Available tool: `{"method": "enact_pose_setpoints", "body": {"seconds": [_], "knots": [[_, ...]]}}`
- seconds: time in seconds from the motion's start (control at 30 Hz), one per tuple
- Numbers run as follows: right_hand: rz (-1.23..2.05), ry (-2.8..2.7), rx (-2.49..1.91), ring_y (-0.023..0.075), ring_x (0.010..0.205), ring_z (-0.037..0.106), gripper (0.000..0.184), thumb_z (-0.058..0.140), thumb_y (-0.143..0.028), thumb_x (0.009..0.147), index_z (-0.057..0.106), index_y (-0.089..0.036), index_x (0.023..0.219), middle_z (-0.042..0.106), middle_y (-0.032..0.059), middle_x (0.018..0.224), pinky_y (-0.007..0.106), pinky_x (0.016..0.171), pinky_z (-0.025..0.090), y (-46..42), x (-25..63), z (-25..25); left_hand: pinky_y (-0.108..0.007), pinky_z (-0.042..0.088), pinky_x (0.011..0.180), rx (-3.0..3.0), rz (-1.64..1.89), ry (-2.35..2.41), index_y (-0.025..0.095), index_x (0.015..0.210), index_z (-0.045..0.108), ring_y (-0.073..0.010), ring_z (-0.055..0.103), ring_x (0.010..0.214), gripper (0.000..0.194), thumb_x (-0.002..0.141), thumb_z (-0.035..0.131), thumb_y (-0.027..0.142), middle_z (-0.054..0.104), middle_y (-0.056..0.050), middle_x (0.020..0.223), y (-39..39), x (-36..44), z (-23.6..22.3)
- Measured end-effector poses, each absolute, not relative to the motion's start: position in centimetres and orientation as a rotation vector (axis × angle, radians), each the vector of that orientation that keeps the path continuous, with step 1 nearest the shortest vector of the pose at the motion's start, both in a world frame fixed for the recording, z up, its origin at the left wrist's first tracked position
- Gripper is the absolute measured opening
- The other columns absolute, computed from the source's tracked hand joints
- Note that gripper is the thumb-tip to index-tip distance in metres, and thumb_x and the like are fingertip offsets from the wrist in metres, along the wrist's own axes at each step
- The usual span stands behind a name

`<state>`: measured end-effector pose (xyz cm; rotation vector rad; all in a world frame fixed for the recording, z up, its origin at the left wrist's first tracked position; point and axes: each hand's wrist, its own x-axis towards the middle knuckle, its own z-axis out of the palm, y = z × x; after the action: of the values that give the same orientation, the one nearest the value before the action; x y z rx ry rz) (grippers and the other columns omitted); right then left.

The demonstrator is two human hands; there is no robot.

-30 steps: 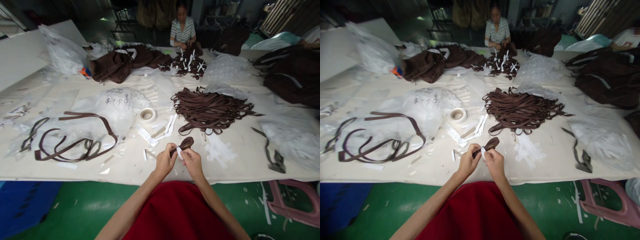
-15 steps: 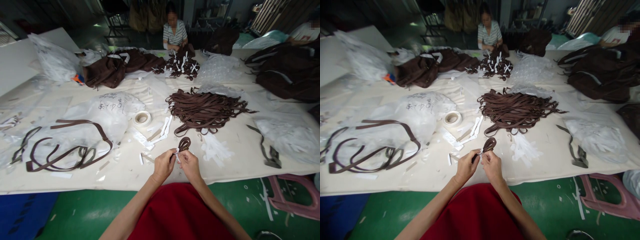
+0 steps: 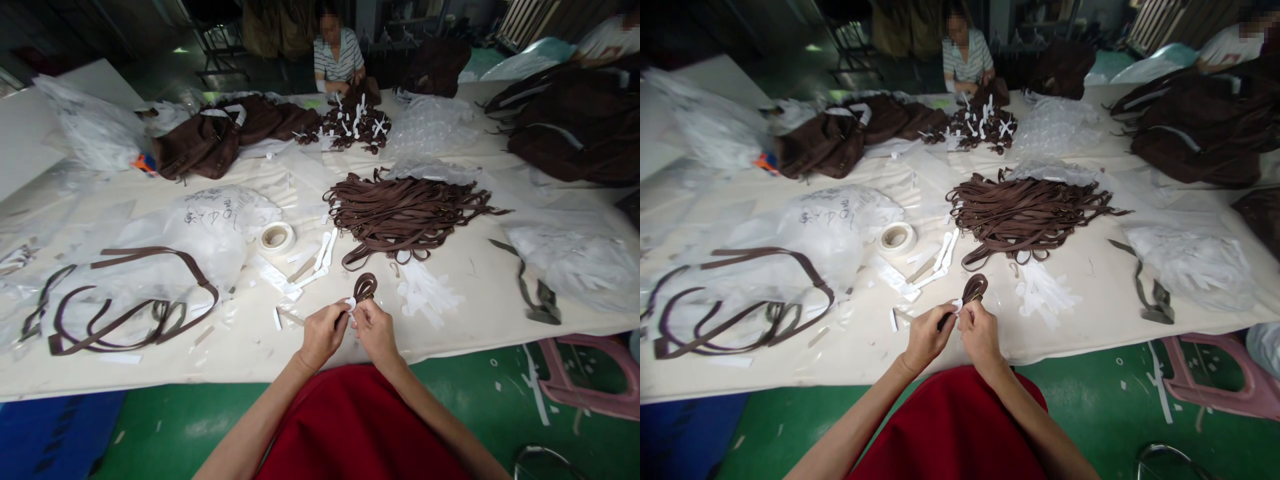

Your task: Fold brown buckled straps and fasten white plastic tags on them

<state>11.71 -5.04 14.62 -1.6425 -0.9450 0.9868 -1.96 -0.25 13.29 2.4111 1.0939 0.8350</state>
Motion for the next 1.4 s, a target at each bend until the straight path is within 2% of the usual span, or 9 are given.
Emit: {"method": "enact_pose_setpoints", "body": {"seconds": [0.17,0.33,0.53,0.7,0.87,0.93,1.07,1.2,1.4], "knots": [[1.057,-0.933,-1.622,0.0137,0.051,0.058,0.026,0.048,-0.044,0.088,0.053,-0.024,0.073,0.061,-0.0025,0.061,0.023,0.05,0.045,-5.8,11.9,14.6,-0.028,0.06,0.084,2.442,0.831,1.014,0.022,0.107,0.065,-0.0175,0.074,0.097,0.02,0.095,0.049,0.019,0.076,-0.007,0.111,-0.6,-1.8,13.4],[1.033,-0.935,-1.685,0.0132,0.05,0.057,0.025,0.046,-0.04,0.088,0.05,-0.024,0.07,0.058,-0.0032,0.058,0.023,0.051,0.044,-6.1,12.4,14.0,-0.027,0.06,0.078,2.443,0.793,1.037,0.022,0.106,0.066,-0.0175,0.075,0.086,0.02,0.096,0.049,0.021,0.078,-0.007,0.1,-1.0,-1.6,13.4],[1.13,-0.873,-1.607,0.0163,0.055,0.063,0.013,0.052,-0.037,0.085,0.05,-0.024,0.087,0.061,-0.004,0.06,0.026,0.055,0.049,-7.0,12.9,14.4,-0.025,0.057,0.075,2.45,0.672,0.967,0.021,0.103,0.066,-0.0162,0.074,0.082,0.021,0.097,0.046,0.023,0.077,-0.005,0.091,-1.4,-1.4,13.5],[1.176,-1.12,-1.704,0.0149,0.048,0.058,0.007,0.05,-0.029,0.085,0.047,-0.025,0.08,0.059,-0.0053,0.058,0.025,0.049,0.042,-6.7,14.7,15.9,-0.024,0.054,0.07,2.401,0.587,1.039,0.022,0.101,0.065,-0.0159,0.072,0.075,0.02,0.096,0.046,0.025,0.076,-0.003,0.084,-1.9,-1.7,13.2],[0.75,-1.704,-1.739,0.0216,0.091,0.06,0.013,0.053,-0.026,0.09,0.066,-0.023,0.089,0.068,0.0052,0.092,0.032,0.081,0.044,-5.1,17.8,17.6,-0.025,0.053,0.072,2.32,0.533,0.967,0.022,0.101,0.065,-0.0169,0.071,0.077,0.017,0.092,0.05,0.024,0.076,-0.004,0.089,-1.6,-2.5,13.6],[0.853,-1.892,-1.621,0.0213,0.097,0.057,0.012,0.056,-0.022,0.088,0.068,-0.022,0.09,0.068,0.0052,0.095,0.032,0.086,0.042,-4.2,18.3,17.6,-0.024,0.05,0.069,2.258,0.465,0.952,0.022,0.099,0.064,-0.0154,0.068,0.071,0.016,0.091,0.051,0.024,0.074,-0.002,0.083,-1.4,-2.7,13.9],[1.147,-1.94,-1.469,0.0162,0.086,0.056,0.014,0.055,-0.014,0.085,0.062,-0.02,0.075,0.063,0.0006,0.081,0.028,0.08,0.04,-2.6,17.6,16.5,-0.022,0.046,0.066,2.017,0.399,0.978,0.022,0.098,0.06,-0.0127,0.061,0.065,0.013,0.085,0.056,0.022,0.069,0.003,0.075,-1.8,-2.6,14.3],[1.232,-1.533,-1.6,0.014,0.076,0.054,0.013,0.058,-0.016,0.08,0.056,-0.019,0.068,0.058,-0.0014,0.073,0.026,0.074,0.041,-0.3,17.4,15.1,-0.021,0.044,0.065,1.814,0.282,0.742,0.021,0.097,0.056,-0.0114,0.057,0.063,0.012,0.085,0.058,0.023,0.067,0.005,0.073,-4.0,-1.9,14.5],[1.637,-1.221,-1.602,0.0112,0.055,0.057,0.027,0.056,-0.044,0.087,0.056,-0.018,0.078,0.064,0.0008,0.067,0.02,0.05,0.039,1.9,19.9,14.3,-0.019,0.039,0.057,1.376,0.33,0.789,0.02,0.112,0.056,-0.0089,0.049,0.06,0.031,0.081,0.061,0.016,0.058,0.007,0.07,-5.3,-1.7,14.1]]}}
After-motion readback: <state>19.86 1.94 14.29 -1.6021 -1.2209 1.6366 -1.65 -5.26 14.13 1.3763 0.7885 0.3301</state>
